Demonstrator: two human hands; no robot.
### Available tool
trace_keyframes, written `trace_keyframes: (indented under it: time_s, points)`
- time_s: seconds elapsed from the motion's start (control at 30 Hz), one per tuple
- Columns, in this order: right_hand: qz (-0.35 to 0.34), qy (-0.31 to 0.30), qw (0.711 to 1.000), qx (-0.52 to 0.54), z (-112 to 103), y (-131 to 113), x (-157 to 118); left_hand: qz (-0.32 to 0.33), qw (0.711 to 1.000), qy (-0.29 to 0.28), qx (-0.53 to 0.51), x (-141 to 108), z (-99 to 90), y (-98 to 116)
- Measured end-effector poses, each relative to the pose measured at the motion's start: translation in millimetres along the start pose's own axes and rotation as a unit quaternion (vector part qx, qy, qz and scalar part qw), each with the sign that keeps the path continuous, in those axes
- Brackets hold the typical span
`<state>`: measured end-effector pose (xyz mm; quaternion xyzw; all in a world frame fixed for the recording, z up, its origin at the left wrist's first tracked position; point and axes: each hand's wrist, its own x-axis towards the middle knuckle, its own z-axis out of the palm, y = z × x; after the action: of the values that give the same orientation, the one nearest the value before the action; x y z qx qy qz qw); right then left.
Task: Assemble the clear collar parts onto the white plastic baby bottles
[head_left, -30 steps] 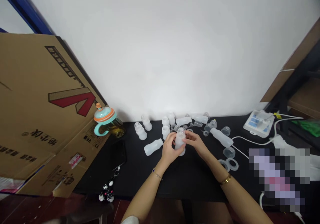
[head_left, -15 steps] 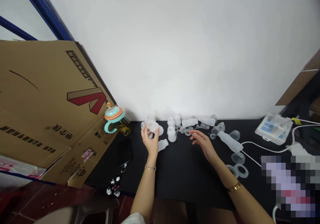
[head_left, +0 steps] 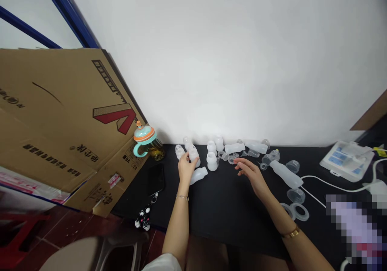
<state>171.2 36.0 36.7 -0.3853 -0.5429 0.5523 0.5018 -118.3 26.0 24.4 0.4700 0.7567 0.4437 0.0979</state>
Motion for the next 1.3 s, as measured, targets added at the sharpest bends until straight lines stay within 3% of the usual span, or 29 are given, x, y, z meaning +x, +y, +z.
trace_keyframes:
  time_s: [0.1,0.3,0.5,0.57,0.73,0.83,1.0,1.3]
  points:
    - [0.004,-0.003,1.000,-0.001,1,-2,-1,-0.010,1.000,-0.020,0.004,-2,-3.4,3]
    - [0.009,-0.012,1.000,-0.017,3,-4,-2,-0.035,0.990,-0.045,0.131,-6,-12.6,13]
    - [0.007,-0.029,0.998,-0.048,3,-3,-2,-0.074,0.980,-0.070,0.170,-5,-20.3,11]
    - [0.011,-0.035,0.997,-0.061,3,-2,-2,-0.054,0.983,-0.078,0.158,-7,-21.8,10]
    - [0.005,-0.043,0.996,-0.083,3,5,0,0.072,0.985,-0.128,0.094,-14,-19.4,15]
    - [0.004,-0.049,0.994,-0.095,1,9,2,0.105,0.977,-0.161,0.093,-17,-15.7,16]
    - [0.009,-0.051,0.992,-0.117,1,8,1,0.112,0.969,-0.198,0.096,-16,-13.0,13]
    - [0.001,-0.043,0.986,-0.160,1,14,2,0.091,0.970,-0.189,0.124,-14,-10.5,8]
